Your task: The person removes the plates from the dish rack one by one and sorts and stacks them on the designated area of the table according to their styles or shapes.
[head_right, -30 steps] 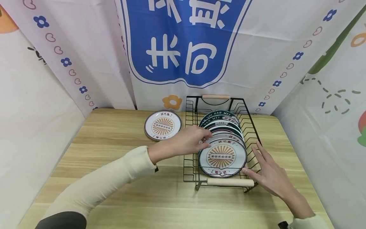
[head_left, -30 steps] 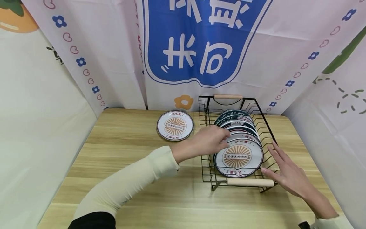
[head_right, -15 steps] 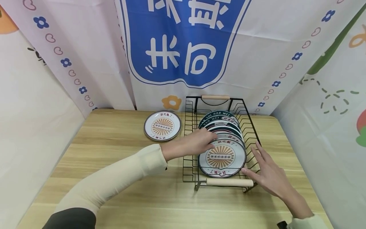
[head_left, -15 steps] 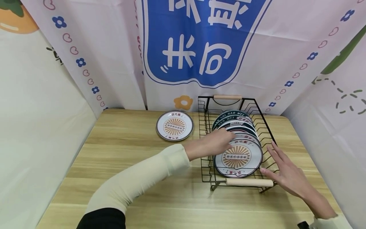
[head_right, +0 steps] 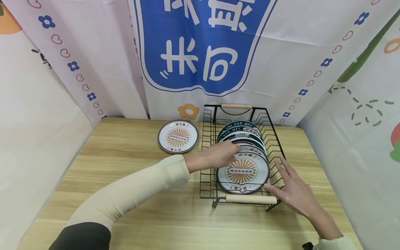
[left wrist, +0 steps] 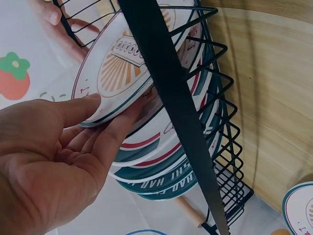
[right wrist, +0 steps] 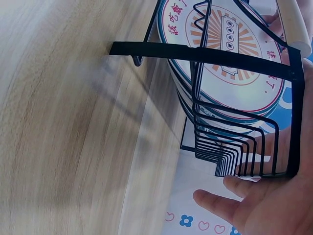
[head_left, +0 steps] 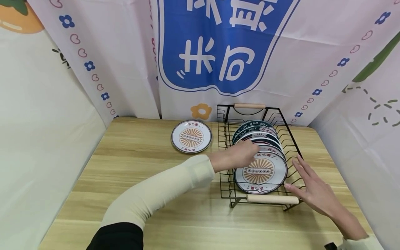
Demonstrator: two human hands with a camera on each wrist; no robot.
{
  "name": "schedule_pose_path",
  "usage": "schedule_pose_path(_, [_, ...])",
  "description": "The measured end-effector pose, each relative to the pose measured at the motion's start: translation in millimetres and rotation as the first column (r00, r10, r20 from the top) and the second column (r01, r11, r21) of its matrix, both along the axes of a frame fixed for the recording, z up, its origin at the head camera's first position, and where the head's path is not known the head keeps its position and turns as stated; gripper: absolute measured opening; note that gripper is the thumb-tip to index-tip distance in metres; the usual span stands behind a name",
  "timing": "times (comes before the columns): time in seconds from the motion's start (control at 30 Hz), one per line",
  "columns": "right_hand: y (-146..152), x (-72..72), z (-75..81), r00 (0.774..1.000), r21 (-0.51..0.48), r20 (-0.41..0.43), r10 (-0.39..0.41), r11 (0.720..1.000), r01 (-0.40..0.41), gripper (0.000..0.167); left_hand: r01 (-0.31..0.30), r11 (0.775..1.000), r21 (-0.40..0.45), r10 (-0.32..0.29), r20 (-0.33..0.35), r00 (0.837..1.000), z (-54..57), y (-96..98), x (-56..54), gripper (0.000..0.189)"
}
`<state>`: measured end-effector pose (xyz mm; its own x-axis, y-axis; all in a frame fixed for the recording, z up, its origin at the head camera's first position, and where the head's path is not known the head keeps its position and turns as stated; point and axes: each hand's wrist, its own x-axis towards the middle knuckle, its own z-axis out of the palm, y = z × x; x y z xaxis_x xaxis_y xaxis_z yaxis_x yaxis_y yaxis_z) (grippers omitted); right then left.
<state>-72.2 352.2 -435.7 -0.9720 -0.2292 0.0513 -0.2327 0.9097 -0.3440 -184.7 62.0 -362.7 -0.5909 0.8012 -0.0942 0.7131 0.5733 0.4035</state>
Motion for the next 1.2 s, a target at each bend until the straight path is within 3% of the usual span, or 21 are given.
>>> schedule_pose_path(0.2, [1.9,0.4,-1.7,1.000,-0.001,-0.004,0.002,1.000,-0.002,0.093,-0.025,0.999,-0.025,0.024,-0.021,0.999,-1.5,3.4,2.7,0.016])
schedule_pose_path(0.43, [0.9,0.6,-1.1,1.000,-0.003,-0.006,0.000,1.000,0.000,0.093,-0.011,1.000,-0.023,0.010,-0.027,1.000,-4.5,0.8,3.4,0.024])
schedule_pose_path(0.83, [-2.3,2.0,-1.3,1.000,-0.015,0.001,-0.007,1.000,0.007,0.094,-0.036,0.997,0.067,0.037,-0.010,0.999,-12.6,-11.0,8.1,0.020])
schedule_pose_path(1.07, [0.5,2.6,-0.4,1.000,-0.009,-0.002,-0.007,1.000,0.007,0.093,-0.071,0.995,0.074,0.077,-0.084,0.993,-8.5,-12.8,10.7,0.028])
schedule_pose_path(1.2, [0.5,1.9,-1.7,1.000,-0.014,-0.004,0.000,1.000,-0.001,0.093,-0.097,0.992,0.084,0.105,-0.094,0.990,-3.6,-15.7,12.7,0.030])
